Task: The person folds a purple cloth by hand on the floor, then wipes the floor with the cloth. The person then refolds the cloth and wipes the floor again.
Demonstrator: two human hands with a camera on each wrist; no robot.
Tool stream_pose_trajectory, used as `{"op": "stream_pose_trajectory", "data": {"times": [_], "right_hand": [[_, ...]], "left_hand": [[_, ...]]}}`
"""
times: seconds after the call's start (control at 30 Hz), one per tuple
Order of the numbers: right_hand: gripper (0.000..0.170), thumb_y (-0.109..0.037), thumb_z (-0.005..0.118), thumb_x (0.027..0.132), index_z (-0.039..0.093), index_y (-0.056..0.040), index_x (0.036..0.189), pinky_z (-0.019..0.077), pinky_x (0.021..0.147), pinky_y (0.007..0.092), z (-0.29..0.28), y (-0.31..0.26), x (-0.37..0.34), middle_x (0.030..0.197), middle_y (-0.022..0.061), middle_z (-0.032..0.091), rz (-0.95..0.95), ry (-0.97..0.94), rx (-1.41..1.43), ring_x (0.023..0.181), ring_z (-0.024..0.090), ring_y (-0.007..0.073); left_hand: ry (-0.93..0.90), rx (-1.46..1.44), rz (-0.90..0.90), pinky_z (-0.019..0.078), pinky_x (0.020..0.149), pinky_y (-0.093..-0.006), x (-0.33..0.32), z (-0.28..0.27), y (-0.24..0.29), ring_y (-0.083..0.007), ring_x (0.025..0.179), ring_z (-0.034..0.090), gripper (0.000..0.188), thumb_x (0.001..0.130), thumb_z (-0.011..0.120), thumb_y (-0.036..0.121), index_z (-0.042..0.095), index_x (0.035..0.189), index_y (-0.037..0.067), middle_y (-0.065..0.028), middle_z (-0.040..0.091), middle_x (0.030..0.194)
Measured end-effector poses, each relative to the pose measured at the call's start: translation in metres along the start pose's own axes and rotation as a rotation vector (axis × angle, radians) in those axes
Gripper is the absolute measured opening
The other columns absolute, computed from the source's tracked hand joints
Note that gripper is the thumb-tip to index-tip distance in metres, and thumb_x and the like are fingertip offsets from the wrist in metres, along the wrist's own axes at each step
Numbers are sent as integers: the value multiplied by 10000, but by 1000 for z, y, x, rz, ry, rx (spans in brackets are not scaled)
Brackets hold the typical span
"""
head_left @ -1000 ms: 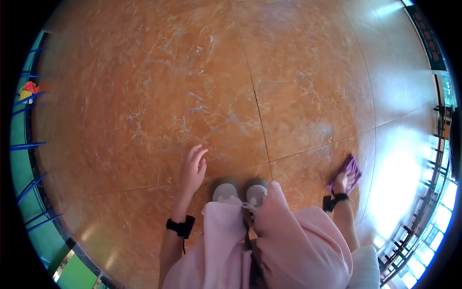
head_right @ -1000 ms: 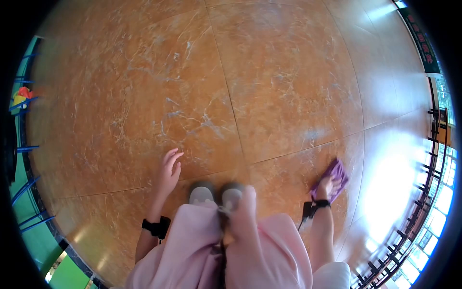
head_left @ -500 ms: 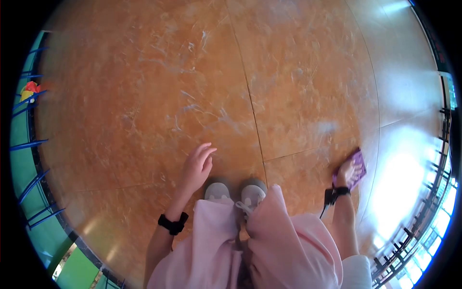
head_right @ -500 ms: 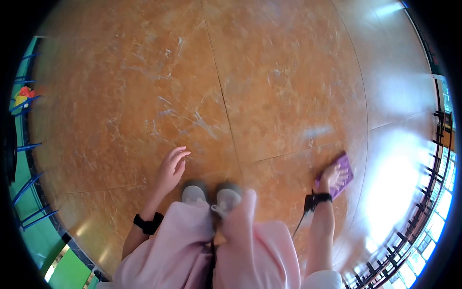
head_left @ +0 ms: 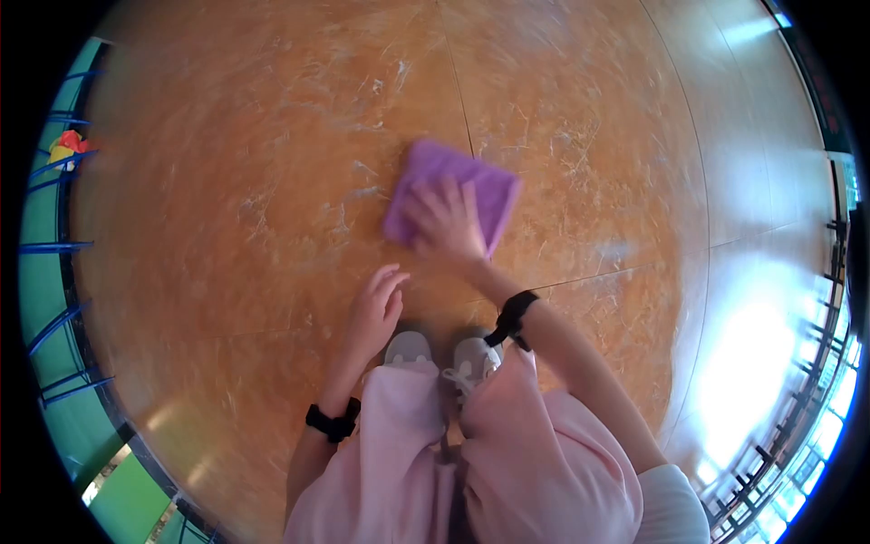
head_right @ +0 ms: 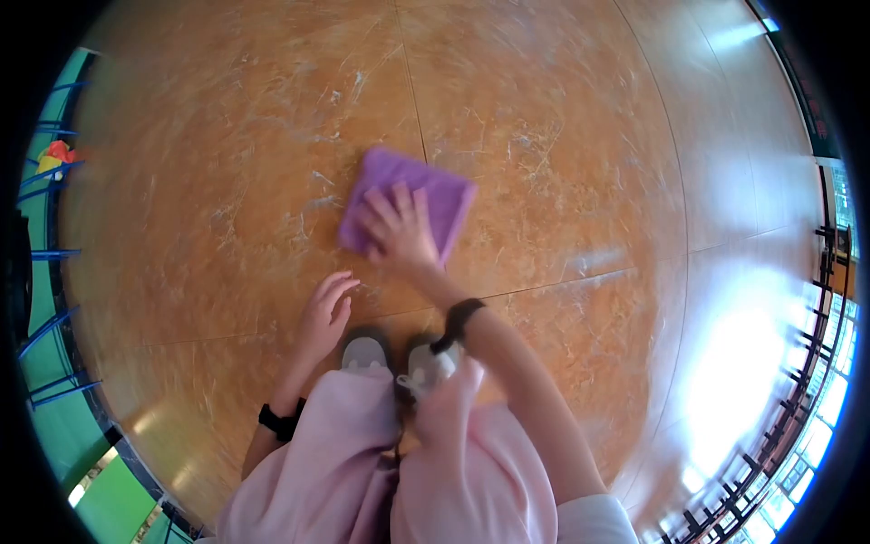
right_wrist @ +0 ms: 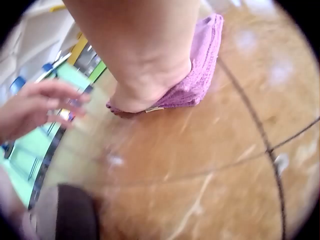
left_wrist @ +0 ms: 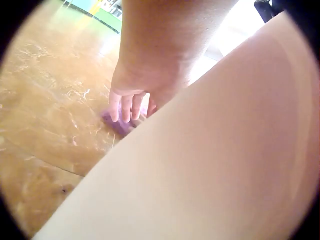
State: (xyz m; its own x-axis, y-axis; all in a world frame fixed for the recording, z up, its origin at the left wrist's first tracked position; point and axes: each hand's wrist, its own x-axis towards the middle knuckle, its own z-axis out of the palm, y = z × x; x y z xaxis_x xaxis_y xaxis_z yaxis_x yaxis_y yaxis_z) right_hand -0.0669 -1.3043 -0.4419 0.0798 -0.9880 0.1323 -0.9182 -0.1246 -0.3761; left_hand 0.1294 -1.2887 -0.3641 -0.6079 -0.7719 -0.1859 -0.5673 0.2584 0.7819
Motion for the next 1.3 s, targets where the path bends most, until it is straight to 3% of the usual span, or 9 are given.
{"op": "stream_pose_trajectory", "data": {"times": [0.1, 0.3, 0.5, 0.7, 0.77, 0.83, 0.9, 1.1, 1.3], "right_hand": [[606, -428, 596, 768, 483, -219, 1326, 75, 1131, 573, 6, -47, -19, 1476, 30, 317, -402, -296, 132, 1400, 154, 368], [600, -418, 575, 783, 466, -248, 1348, 83, 1154, 510, 7, -3, -12, 1472, -2, 338, -497, -207, 110, 1402, 192, 311], [578, -303, 568, 789, 456, -251, 1354, 118, 1142, 504, -57, 99, -55, 1464, 24, 349, 102, -23, -91, 1384, 223, 338], [534, -307, 470, 895, 374, -173, 1403, 89, 1138, 499, -78, 173, -199, 1495, 71, 289, 863, 325, -338, 1381, 206, 373], [528, -366, 407, 931, 342, -199, 1427, 101, 1135, 500, -80, 177, -252, 1510, 66, 266, 1108, 447, -367, 1386, 193, 372], [554, -433, 356, 943, 291, -228, 1453, 108, 1130, 506, -77, 174, -295, 1527, 61, 230, 1557, 352, -421, 1397, 173, 368], [585, -499, 298, 947, 234, -250, 1472, 112, 1126, 517, -76, 172, -326, 1545, 56, 176, 1811, 328, -379, 1402, 152, 380], [625, -548, 256, 939, 178, -254, 1485, 91, 1093, 609, -83, 204, -323, 1561, 63, 95, 1964, 267, -376, 1392, 101, 455], [653, -563, 231, 939, 143, -228, 1492, 60, 1080, 634, -113, 291, -278, 1559, 100, 69, 1965, 276, -353, 1372, 74, 512]], "left_hand": [[20, -44, -52, 415, 960, -370, -5, -2, -1, -317, 1148, 506, 275, 891, 500, 47, 570, 1155, 29, -145, 519, 1230], [60, 40, 1, 406, 968, -366, -10, -7, -1, -315, 1156, 503, 273, 896, 504, 53, 562, 1161, 35, -147, 514, 1236], [29, 46, -18, 409, 968, -358, -3, -7, -1, -312, 1158, 507, 288, 898, 511, 76, 558, 1181, 50, -139, 515, 1250], [-8, 27, 36, 421, 951, -348, 8, -1, 8, -299, 1149, 516, 289, 898, 509, 72, 559, 1181, 46, -136, 532, 1237], [-14, 17, 69, 434, 929, -349, 12, 3, 7, -298, 1112, 538, 278, 893, 510, 65, 563, 1165, 39, -139, 552, 1207], [-17, 4, 98, 447, 907, -349, 15, 8, 3, -298, 1076, 560, 268, 889, 510, 57, 567, 1150, 32, -142, 571, 1177], [-56, 3, 94, 475, 837, -355, 17, 13, -2, -300, 962, 603, 238, 880, 509, 42, 579, 1106, 16, -146, 626, 1070], [-171, 2, 8, 494, 754, -359, 19, 20, -6, -294, 859, 624, 216, 873, 510, 32, 595, 1070, 5, -141, 662, 957], [-251, 42, 21, 495, 728, -369, 36, 23, -10, -299, 839, 628, 211, 869, 518, 26, 603, 1063, 17, -137, 660, 922]]}}
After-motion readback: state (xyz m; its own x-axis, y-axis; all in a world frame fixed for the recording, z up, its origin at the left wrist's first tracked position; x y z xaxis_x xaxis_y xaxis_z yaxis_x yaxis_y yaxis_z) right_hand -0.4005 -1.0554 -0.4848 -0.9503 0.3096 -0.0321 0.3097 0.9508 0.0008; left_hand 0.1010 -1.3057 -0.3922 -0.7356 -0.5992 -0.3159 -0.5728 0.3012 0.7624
